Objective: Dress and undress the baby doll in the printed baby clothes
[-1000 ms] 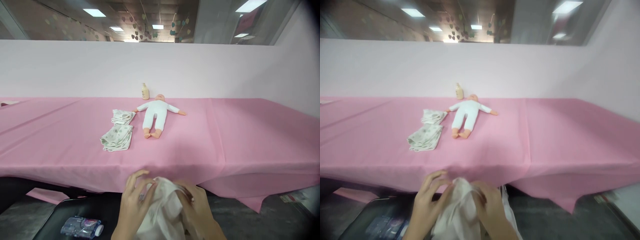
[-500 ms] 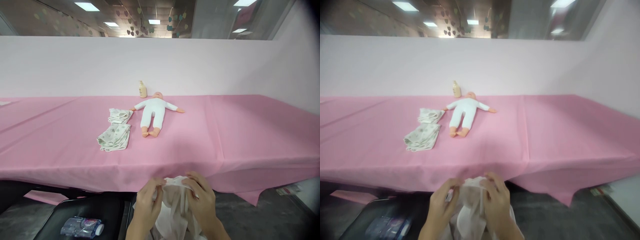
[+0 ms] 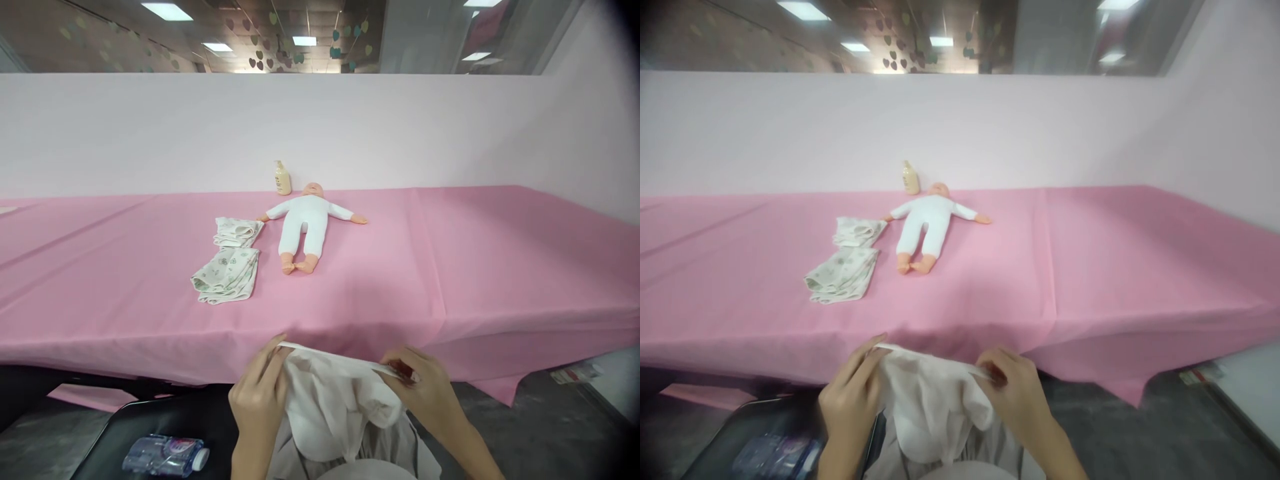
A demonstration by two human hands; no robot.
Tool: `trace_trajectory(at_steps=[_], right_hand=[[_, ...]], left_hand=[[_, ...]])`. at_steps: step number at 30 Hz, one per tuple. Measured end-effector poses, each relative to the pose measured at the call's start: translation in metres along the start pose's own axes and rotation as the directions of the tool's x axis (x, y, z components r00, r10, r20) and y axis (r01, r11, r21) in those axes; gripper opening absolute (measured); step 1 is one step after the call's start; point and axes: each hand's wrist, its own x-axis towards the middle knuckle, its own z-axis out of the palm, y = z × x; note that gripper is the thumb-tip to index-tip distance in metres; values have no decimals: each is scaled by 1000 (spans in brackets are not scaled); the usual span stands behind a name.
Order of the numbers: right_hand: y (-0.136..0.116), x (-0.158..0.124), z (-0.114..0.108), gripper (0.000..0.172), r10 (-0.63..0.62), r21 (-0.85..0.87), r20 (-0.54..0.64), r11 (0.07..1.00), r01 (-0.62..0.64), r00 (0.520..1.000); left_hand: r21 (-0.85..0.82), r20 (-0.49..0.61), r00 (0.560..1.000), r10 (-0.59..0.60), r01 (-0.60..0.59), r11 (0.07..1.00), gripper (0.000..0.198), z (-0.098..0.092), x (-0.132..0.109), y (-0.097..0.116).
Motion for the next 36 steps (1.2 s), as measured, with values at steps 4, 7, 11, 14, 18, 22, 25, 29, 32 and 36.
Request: trace_trajectory(at_steps=[4,7,11,14,18,22,25,29,32,36], right_hand=[[9,5,-4,18,-80,-145,-141,988,59,987],[14,10,-7,22,-136,-227,-313,972,65,940],[18,13,-14,14,-193,-284,-431,956,70,882],[18,15,-27,13,-137,-214,-343,975,64,929],[10,28,-52,10,-107,-87,-107,991,98,989],[-3,46,-70,26,-315,-155,65,934,322,947],[-10,56,-75,40,-411,-366,258,796,482,874],[-19,72,-78,40,-449,-563,387,576,592,805],[-24,87,-80,32,-516,-559,437,486,672,737],[-25,105,-86,36,-609,-472,411,495,730,679]], left_hand=[[-11,8,1000,20,-20,1000,30,-3,5,-3],[-16,35,999,23,-23,1000,34,-5,6,-3],[33,52,998,33,-35,999,37,-4,5,-9],[89,4,997,79,-79,993,32,-3,5,-17],[139,-16,991,132,-128,982,31,-4,14,-23],[137,163,984,68,-91,986,40,-10,34,-25],[33,303,953,-2,-9,999,45,-19,52,-25],[-220,473,881,-15,134,966,39,-31,70,-22],[-347,632,774,-24,311,885,52,-39,74,-19],[-459,689,725,28,406,790,61,-42,74,-21]])
